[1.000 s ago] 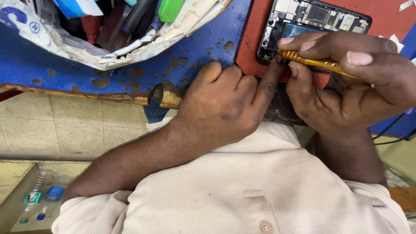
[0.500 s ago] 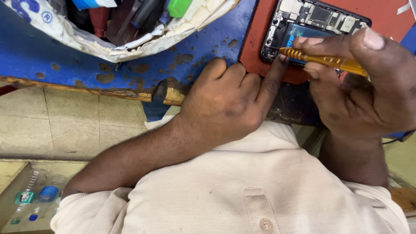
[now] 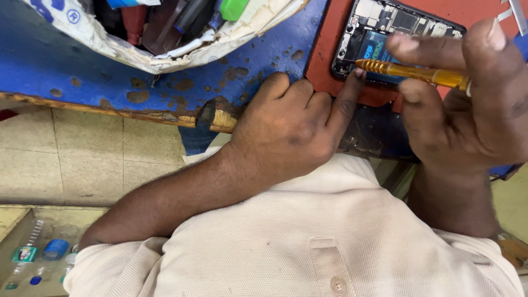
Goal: The person reassembles a disassembled smartphone by aligning the screen assembly with the chassis and securing it with screws using a screwdriver. After closing the device, they power it on, enter a passcode, and navigate the interface to verify functionality.
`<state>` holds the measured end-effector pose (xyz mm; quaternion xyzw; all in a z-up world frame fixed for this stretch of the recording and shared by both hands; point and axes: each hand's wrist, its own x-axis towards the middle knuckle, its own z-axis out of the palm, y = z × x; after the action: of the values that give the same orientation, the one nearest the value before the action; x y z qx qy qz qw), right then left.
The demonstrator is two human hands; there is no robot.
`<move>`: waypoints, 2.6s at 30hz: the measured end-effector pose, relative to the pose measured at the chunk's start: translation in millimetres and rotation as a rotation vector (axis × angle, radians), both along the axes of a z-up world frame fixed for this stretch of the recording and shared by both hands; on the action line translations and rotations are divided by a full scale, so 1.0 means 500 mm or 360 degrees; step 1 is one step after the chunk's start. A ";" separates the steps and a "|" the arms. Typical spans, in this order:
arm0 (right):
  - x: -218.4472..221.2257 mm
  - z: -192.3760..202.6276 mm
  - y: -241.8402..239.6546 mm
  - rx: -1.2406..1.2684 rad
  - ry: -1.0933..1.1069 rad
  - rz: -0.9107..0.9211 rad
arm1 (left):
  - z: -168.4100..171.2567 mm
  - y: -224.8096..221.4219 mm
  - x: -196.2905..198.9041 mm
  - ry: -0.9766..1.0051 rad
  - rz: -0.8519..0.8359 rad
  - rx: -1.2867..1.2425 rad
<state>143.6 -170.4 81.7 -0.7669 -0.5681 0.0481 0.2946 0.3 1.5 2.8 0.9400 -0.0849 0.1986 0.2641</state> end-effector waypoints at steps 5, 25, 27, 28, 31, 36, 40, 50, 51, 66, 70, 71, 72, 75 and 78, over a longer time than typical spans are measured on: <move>-0.013 -0.003 0.004 0.0020 -0.0072 -0.0072 | -0.001 -0.002 -0.001 0.0002 0.0011 0.0011; -0.013 0.001 0.012 0.0065 0.0009 0.0019 | 0.000 -0.001 0.001 0.0004 -0.0001 0.0000; -0.009 0.005 0.017 0.0051 -0.0016 0.0047 | 0.001 -0.003 0.000 0.0007 -0.0006 -0.0035; -0.008 0.009 0.016 0.0040 -0.0031 0.0055 | 0.001 -0.003 -0.001 0.0006 0.0002 -0.0021; -0.006 0.013 0.018 0.0032 -0.0050 0.0056 | 0.003 -0.003 -0.001 -0.0001 0.0012 -0.0002; -0.010 0.014 0.024 0.0029 -0.0059 0.0059 | 0.004 -0.002 -0.002 0.0001 0.0006 -0.0043; -0.007 0.014 0.019 0.0025 -0.0072 0.0054 | 0.004 -0.001 -0.001 -0.0018 0.0028 -0.0030; -0.013 0.019 0.025 -0.0027 -0.0111 0.0031 | 0.002 -0.004 0.000 -0.0013 0.0013 -0.0004; -0.009 0.019 0.027 -0.0026 -0.0104 0.0050 | 0.002 -0.004 0.000 -0.0004 0.0006 -0.0026; -0.005 0.010 0.017 0.0037 0.0001 0.0105 | 0.005 -0.001 -0.001 0.0006 0.0000 -0.0011; -0.005 0.014 0.024 0.0018 0.0214 0.0069 | 0.004 0.001 -0.005 0.0004 -0.0016 -0.0040; -0.005 0.017 0.023 0.0002 0.0175 0.0092 | 0.004 0.001 -0.004 -0.0002 -0.0013 -0.0015; -0.005 0.020 0.023 -0.0014 0.0136 0.0116 | 0.004 0.001 -0.004 -0.0008 -0.0009 0.0011; -0.006 0.025 0.023 -0.0029 0.0058 0.0163 | 0.004 0.001 -0.003 0.0010 -0.0031 0.0053; -0.010 0.029 0.004 0.0010 0.0041 0.0074 | 0.006 0.001 -0.002 0.0015 -0.0022 0.0049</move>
<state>138.7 -168.5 96.3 -0.7520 -0.5820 0.0629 0.3030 -0.8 2.2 5.8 0.9443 -0.0934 0.1910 0.2513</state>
